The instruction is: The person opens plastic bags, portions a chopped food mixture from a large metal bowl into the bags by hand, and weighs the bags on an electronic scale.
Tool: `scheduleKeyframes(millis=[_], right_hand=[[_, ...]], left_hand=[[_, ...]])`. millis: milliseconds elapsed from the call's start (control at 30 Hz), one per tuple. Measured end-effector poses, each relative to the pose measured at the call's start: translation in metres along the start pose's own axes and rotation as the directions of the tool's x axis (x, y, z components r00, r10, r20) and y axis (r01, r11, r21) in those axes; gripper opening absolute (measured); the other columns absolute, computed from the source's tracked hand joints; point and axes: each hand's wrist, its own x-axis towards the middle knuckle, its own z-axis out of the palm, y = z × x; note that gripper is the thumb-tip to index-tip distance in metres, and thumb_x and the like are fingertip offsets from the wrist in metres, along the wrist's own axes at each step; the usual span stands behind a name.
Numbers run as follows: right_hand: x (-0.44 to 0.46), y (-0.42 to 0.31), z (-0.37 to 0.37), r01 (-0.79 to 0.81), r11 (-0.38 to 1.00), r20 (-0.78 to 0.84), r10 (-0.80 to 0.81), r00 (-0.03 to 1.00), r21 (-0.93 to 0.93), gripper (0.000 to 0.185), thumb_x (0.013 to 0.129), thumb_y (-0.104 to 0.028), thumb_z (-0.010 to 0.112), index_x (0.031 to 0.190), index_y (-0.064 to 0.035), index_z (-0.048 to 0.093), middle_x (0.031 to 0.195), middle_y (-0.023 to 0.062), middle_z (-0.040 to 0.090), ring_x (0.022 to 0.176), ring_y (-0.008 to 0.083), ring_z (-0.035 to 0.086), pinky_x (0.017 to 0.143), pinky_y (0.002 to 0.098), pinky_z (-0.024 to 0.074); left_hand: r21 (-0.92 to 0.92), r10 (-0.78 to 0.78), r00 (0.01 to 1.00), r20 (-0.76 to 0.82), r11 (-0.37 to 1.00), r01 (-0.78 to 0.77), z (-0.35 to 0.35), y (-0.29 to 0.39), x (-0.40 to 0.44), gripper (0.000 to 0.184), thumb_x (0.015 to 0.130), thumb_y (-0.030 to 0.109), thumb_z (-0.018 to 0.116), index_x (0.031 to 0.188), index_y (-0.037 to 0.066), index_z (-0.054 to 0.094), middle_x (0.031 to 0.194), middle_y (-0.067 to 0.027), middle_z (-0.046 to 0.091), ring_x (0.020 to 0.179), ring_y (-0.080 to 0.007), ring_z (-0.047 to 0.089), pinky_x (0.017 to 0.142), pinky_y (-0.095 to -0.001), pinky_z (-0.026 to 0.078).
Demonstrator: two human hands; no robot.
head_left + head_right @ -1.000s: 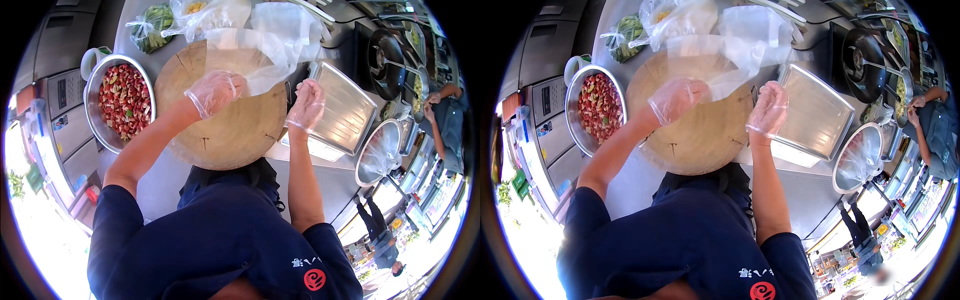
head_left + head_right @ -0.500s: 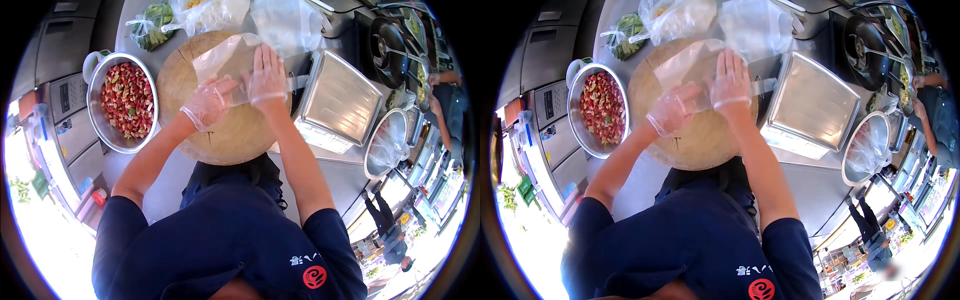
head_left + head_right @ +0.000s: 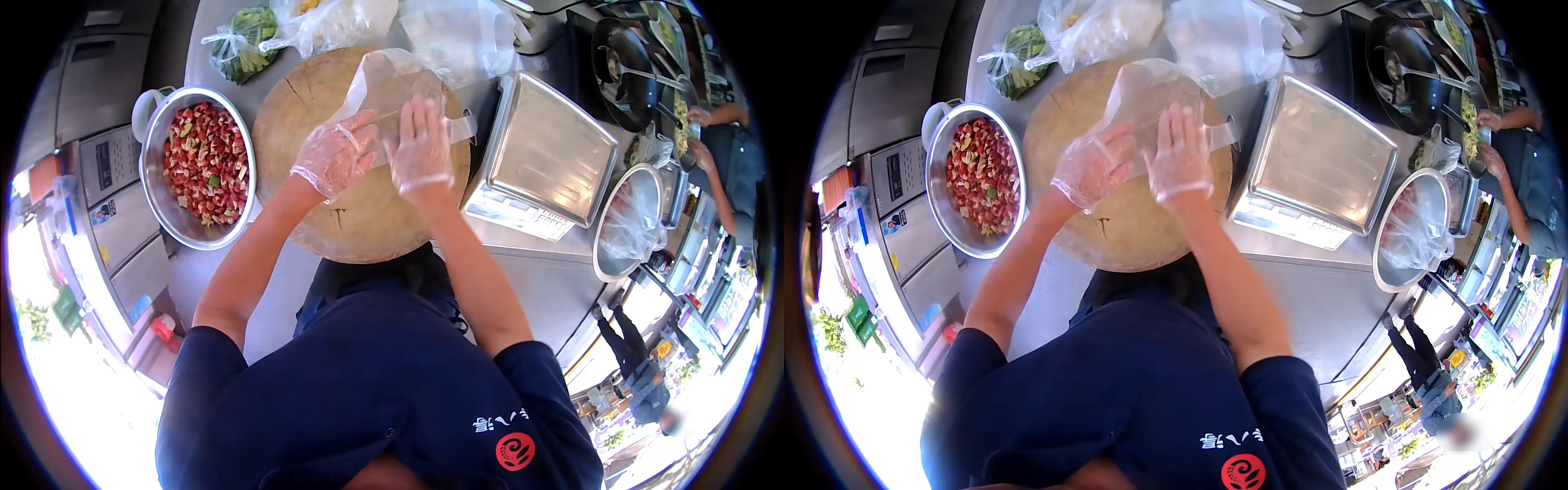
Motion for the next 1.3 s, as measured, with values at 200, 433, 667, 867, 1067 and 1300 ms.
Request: scheduleKeyframes(millis=[200,433,667,867,1067,1300], right_hand=[[-0.056,0.008,-0.039,0.102,0.912,-0.086,-0.074,0.994,0.397,0.037,0.090,-0.012,0.062,0.124,0.0029,0.061,0.130,0.0237,0.060,0.122,0.0392,0.056,0.103,0.0463,0.0455],[-0.081,0.046,-0.046,0.027,0.851,-0.311,0.162,0.936,0.525,0.023,0.085,0.005,0.061,0.107,0.0008,0.066,0.105,0.0217,0.070,0.094,0.0405,0.068,0.082,0.0422,0.0556],[-0.089,0.054,-0.045,0.036,0.831,-0.344,0.190,0.920,0.555,0.021,0.086,0.005,0.061,0.105,-0.0009,0.067,0.102,0.0200,0.070,0.092,0.0379,0.069,0.079,0.0409,0.0554],[-0.038,0.058,-0.045,0.010,0.814,-0.319,0.216,0.923,0.580,0.020,0.090,0.001,0.060,0.107,-0.0033,0.068,0.103,0.0171,0.071,0.094,0.0338,0.069,0.083,0.0377,0.0543],[-0.027,0.050,-0.042,-0.016,0.831,-0.240,0.179,0.954,0.556,0.024,0.087,0.001,0.060,0.109,-0.0040,0.069,0.105,0.0162,0.070,0.095,0.0342,0.069,0.084,0.0395,0.0546],[0.004,0.031,-0.007,0.181,0.959,-0.277,-0.117,0.954,0.217,0.036,0.077,-0.003,0.066,0.113,-0.0021,0.067,0.127,0.0127,0.063,0.114,0.0347,0.059,0.095,0.0423,0.0520]], left_hand=[[0.018,-0.005,0.999,-0.047,1.000,0.006,0.018,0.017,0.039,0.042,0.089,0.022,0.063,0.127,0.004,0.060,0.142,-0.0139,0.053,0.120,-0.0329,0.058,0.097,-0.0447,0.049],[0.225,0.183,0.977,0.112,0.953,-0.204,0.075,0.041,0.050,0.062,0.097,0.033,0.057,0.147,0.001,0.041,0.160,-0.0083,0.033,0.148,-0.0246,0.028,0.121,-0.0393,0.025],[-0.021,0.106,0.942,0.319,0.994,-0.105,0.059,0.041,0.013,0.057,0.097,0.029,0.056,0.146,0.003,0.045,0.155,-0.0105,0.039,0.140,-0.0269,0.041,0.114,-0.0390,0.037],[0.088,-0.031,0.993,-0.116,0.995,0.042,0.063,0.034,0.039,0.055,0.093,0.026,0.061,0.142,0.004,0.050,0.146,-0.0094,0.046,0.126,-0.0319,0.051,0.107,-0.0406,0.043],[0.058,-0.104,0.993,0.062,0.993,0.100,0.054,0.046,0.028,0.051,0.087,0.021,0.067,0.134,0.001,0.055,0.137,-0.0121,0.050,0.117,-0.0337,0.057,0.099,-0.0404,0.050],[-0.003,0.041,0.993,-0.115,0.999,-0.041,0.056,0.032,0.001,0.040,0.085,0.014,0.065,0.123,0.002,0.062,0.127,-0.0153,0.057,0.109,-0.0349,0.061,0.094,-0.0411,0.052]])
